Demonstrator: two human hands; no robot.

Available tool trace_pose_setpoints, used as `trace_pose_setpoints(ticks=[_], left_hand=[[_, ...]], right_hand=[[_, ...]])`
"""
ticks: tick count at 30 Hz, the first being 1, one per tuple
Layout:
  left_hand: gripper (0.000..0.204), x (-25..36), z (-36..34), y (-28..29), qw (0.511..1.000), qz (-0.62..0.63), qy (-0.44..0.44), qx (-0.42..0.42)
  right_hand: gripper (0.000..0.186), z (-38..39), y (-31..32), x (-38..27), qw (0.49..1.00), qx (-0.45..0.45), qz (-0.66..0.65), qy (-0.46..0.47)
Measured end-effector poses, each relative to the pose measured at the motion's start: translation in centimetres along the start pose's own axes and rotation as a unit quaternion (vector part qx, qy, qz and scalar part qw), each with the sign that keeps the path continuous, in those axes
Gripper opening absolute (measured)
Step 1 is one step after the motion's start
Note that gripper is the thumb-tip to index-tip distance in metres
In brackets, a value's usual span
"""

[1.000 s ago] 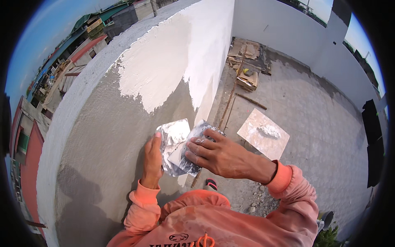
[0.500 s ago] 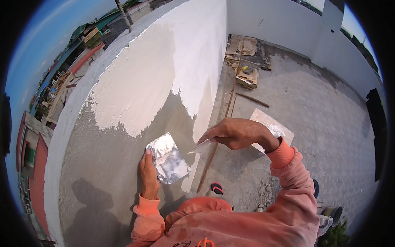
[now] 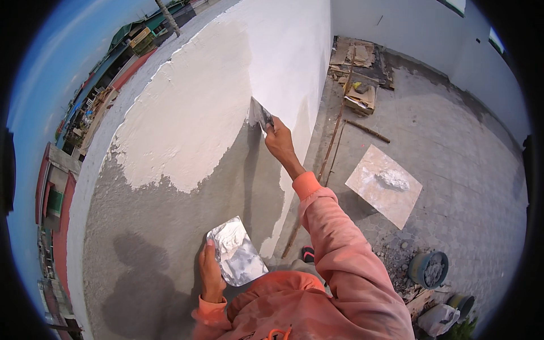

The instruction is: The person applies wall filler to a concrete wall using a putty knife.

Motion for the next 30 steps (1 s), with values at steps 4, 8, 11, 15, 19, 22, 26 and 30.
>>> trace_pose_setpoints(ticks=[4,8,11,15,19,22,26,30], left_hand=[[0.044,-1.6,0.3,2.1,1.0,0.002,0.013,0.016],[0.044,-2.6,0.4,2.5,0.999,0.03,0.035,0.02],[0.044,-3.3,0.2,3.1,0.999,0.023,0.031,-0.002],[0.044,-2.9,0.2,2.6,0.999,0.018,0.045,-0.01],[0.046,-3.4,-0.1,3.3,0.999,0.007,0.04,-0.022],[0.044,-3.5,-0.2,3.5,0.999,-0.013,0.025,-0.034],[0.045,-3.1,0.0,3.0,0.999,0.01,0.018,-0.041],[0.046,-2.6,0.1,2.0,0.998,0.021,0.014,-0.064]], right_hand=[[0.041,1.0,-2.3,-1.2,0.996,0.032,0.063,0.062],[0.051,3.1,-4.1,-1.5,0.985,0.052,0.124,0.11],[0.057,5.6,-5.6,-1.3,0.979,0.045,0.162,0.111],[0.066,9.5,-6.6,-2.7,0.959,0.066,0.202,0.186],[0.072,13.2,-8.0,-3.2,0.971,0.031,0.185,0.15],[0.074,15.5,-8.3,-3.5,0.972,0.016,0.178,0.153],[0.068,18.9,-6.3,-4.9,0.974,-0.039,0.17,0.143],[0.03,20.6,0.1,-5.5,0.993,-0.081,-0.012,-0.079]])
Point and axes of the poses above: each hand's wrist, its own z-axis away from the middle knuckle, its own y-axis out of the back of the hand, x = y × z, the point moved 7 cm from there along -z, towards the middle knuckle, and after that the axes turned 3 degrees about x, right-handed, at the moved point
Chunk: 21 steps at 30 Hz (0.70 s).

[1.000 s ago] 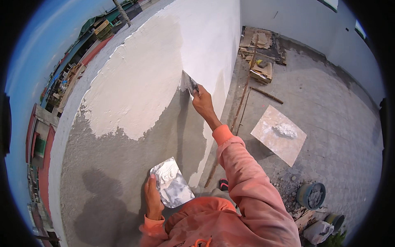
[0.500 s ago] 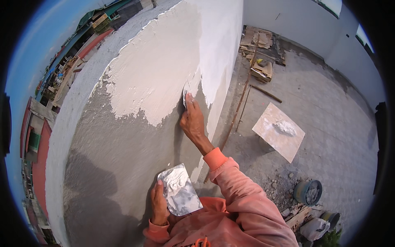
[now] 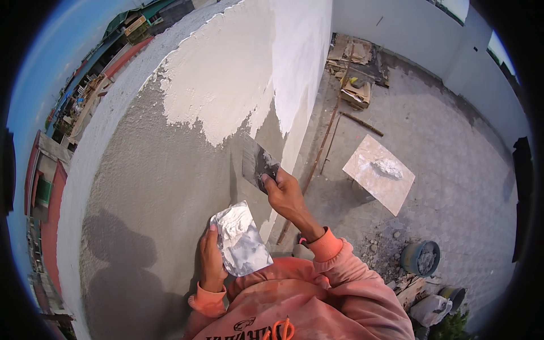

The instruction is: The person applies wall filler to a concrete wall using a putty knife.

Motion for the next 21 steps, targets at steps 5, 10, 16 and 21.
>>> trace_pose_setpoints(ticks=[5,10,16,21], left_hand=[[0.049,0.8,-0.8,-1.1,0.999,0.036,0.013,-0.014],[0.048,2.6,-1.9,-2.8,0.997,0.006,-0.056,-0.06],[0.048,3.0,-1.9,-3.5,0.996,0.039,-0.058,-0.049],[0.047,3.1,-2.4,-4.2,0.995,-0.009,-0.08,-0.054]], right_hand=[[0.026,3.4,5.1,-4.7,0.997,-0.072,0.016,-0.014],[0.071,7.4,2.7,-13.0,0.847,-0.24,0.314,0.355],[0.078,9.7,0.4,-12.3,0.764,-0.281,0.424,0.396],[0.057,10.2,0.3,-11.0,0.708,-0.309,0.482,0.413]])
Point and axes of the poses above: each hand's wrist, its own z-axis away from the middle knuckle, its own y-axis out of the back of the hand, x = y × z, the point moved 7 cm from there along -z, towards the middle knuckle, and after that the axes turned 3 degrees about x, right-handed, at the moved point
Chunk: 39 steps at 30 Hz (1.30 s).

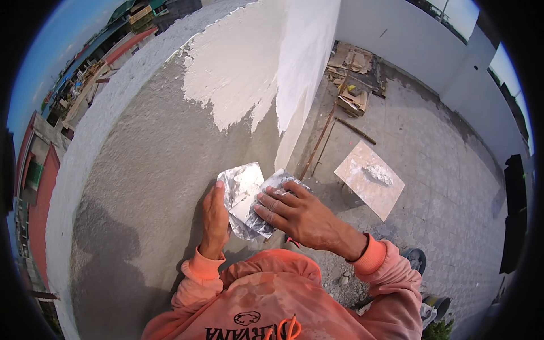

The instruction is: The person applies wall filler to a concrete wall using a putty knife.

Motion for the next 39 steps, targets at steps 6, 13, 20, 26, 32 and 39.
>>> trace_pose_setpoints(ticks=[6,13,20,26,32,39], left_hand=[[0.045,-2.7,-1.1,-0.7,0.998,-0.047,0.027,0.014],[0.046,-3.3,-2.7,0.5,0.995,-0.04,0.024,0.093],[0.049,-1.4,0.1,2.2,0.995,-0.023,0.012,0.094],[0.05,-0.4,5.4,4.5,0.991,-0.034,0.058,0.12],[0.047,-2.4,7.4,7.1,0.989,-0.027,0.072,0.127],[0.045,-4.0,7.5,8.6,0.989,-0.043,0.091,0.109]], right_hand=[[0.045,0.5,0.5,1.3,0.998,-0.041,-0.031,0.022],[0.042,1.2,2.3,8.4,0.948,-0.102,-0.302,-0.027],[0.019,1.5,-4.5,23.0,0.721,0.245,-0.55,-0.342],[0.027,-4.7,-9.0,29.9,0.676,0.39,-0.52,-0.348],[0.039,-8.6,-9.9,31.6,0.764,0.341,-0.312,-0.45],[0.033,-9.5,-11.5,27.1,0.77,0.374,-0.22,-0.468]])
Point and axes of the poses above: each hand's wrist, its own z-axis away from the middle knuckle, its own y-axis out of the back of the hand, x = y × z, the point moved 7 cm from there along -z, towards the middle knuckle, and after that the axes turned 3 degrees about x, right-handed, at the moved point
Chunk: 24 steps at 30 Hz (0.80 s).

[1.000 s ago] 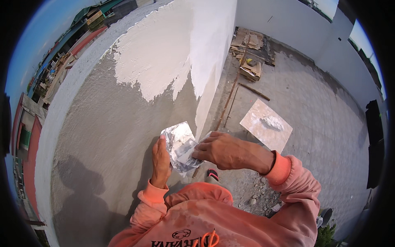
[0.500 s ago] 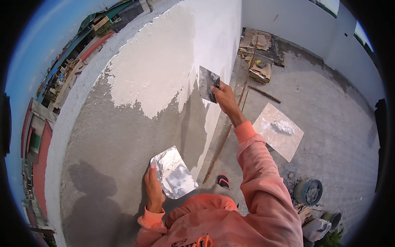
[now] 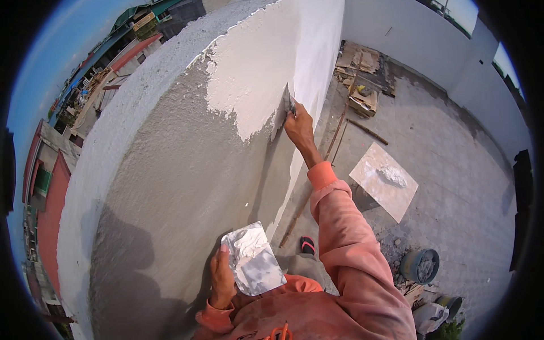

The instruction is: The person applies wall filler to a concrete wall using a putty knife.

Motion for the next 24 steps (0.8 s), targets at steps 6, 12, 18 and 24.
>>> trace_pose_setpoints(ticks=[6,12,18,24], left_hand=[[0.046,-0.9,-0.1,1.5,0.99,-0.12,-0.065,-0.018],[0.046,0.5,1.2,2.0,0.994,-0.095,-0.042,-0.036],[0.046,2.7,3.0,2.3,0.995,-0.074,-0.034,-0.052],[0.049,2.7,4.3,3.3,0.998,-0.029,-0.035,-0.042]], right_hand=[[0.053,5.2,-0.7,-1.5,0.997,0.006,-0.052,0.06],[0.064,11.0,-0.7,-5.4,0.997,-0.017,-0.011,0.079],[0.074,17.2,-1.1,-9.6,0.987,0.004,0.033,0.157],[0.073,22.8,0.8,-11.3,0.984,-0.037,0.001,0.173]])
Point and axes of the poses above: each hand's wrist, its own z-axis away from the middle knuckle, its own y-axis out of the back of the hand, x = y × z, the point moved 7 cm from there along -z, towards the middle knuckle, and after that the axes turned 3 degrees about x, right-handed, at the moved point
